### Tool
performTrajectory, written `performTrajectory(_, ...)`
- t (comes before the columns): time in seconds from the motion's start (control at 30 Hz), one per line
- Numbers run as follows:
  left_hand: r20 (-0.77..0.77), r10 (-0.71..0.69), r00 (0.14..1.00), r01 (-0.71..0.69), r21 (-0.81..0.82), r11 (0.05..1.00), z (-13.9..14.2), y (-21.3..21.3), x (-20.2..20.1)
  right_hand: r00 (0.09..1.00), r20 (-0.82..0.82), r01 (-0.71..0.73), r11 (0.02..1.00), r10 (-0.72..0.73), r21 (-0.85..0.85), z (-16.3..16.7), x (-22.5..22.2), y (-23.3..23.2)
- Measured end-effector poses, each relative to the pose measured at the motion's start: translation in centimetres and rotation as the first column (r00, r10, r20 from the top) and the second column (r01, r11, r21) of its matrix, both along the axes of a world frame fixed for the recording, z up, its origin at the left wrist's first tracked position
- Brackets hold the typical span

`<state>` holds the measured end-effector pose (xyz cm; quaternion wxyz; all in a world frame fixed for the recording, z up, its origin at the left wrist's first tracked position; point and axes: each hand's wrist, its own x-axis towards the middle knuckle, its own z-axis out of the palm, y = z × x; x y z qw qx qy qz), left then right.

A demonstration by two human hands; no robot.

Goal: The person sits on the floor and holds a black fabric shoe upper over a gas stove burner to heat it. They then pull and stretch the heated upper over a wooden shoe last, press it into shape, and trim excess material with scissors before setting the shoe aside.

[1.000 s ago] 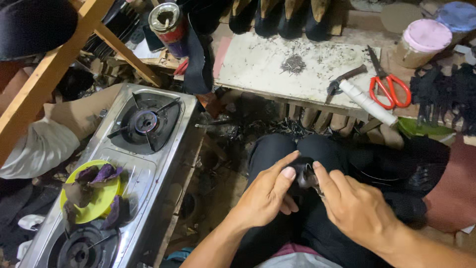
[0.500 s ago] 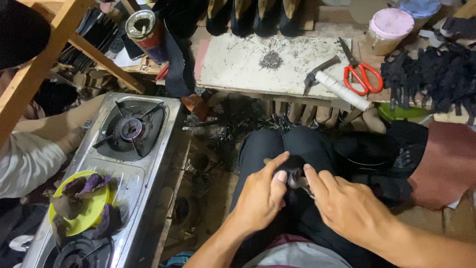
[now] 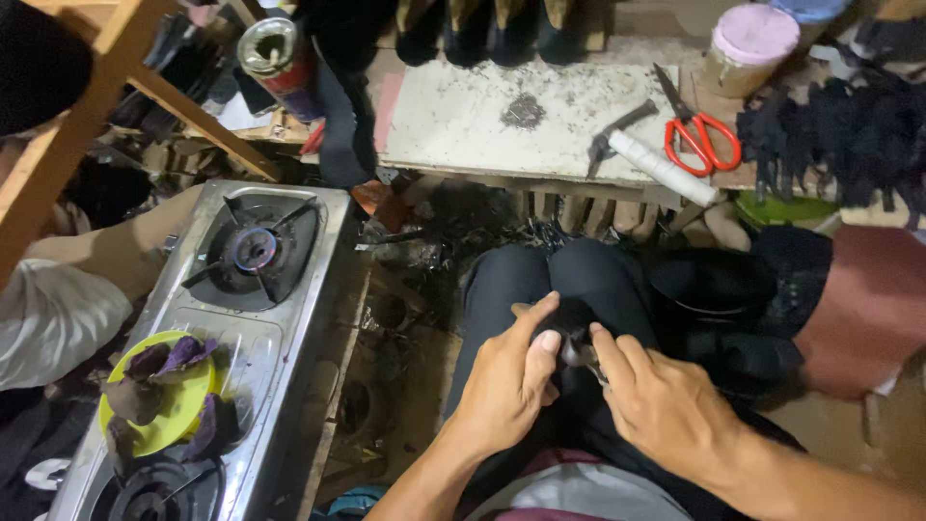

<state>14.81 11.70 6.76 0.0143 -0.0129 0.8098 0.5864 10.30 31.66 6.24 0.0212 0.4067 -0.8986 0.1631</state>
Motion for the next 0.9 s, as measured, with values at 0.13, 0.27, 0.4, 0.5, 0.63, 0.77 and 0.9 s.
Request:
performTrajectory(0.13, -0.183, -0.008, 0.983, -0.018, -0.142, 0.99, -0.2, -0.2, 0.5, 0.993, 0.122, 0.009, 0.993, 0.006, -0.121, -0.2, 0.6, -0.5)
performTrajectory(0.27, -0.395, 0.004, 0.919, -0.096, -0.214, 0.972, -0.5, 0.7, 1.0, 0.95, 0.312, 0.036, 0.996, -0.011, -0.076, 0.7, 1.1, 0.9)
performTrajectory(0.4, -0.166, -0.006, 0.986, -0.027, -0.192, 0.981, -0.3, 0.6, 1.1, 0.987, 0.134, 0.072, 0.993, -0.085, 0.095, -0.2, 1.5, 0.6)
performTrajectory(0.5, 0.081, -0.054, 0.995, 0.064, -0.132, 0.989, 0.0, -0.8, 1.0, 0.993, 0.113, 0.043, 0.995, -0.033, -0.085, -1.5, 1.9, -0.5)
performTrajectory(0.63, -0.316, -0.103, 0.943, 0.048, -0.175, 0.983, -0.4, -1.1, 1.9, 0.962, 0.271, 0.078, 0.989, -0.041, -0.127, -1.8, 2.5, 0.0)
performTrajectory(0.77, -0.184, -0.078, 0.98, 0.047, -0.17, 0.984, -1.5, -0.6, 2.6, 0.91, 0.4, 0.103, 0.994, -0.11, 0.039, -1.6, 2.9, 0.4)
performTrajectory(0.9, -0.342, -0.074, 0.937, 0.028, -0.138, 0.99, -1.9, -0.9, 2.5, 0.978, 0.187, 0.108, 0.992, -0.094, -0.067, -2.7, 3.3, -0.6)
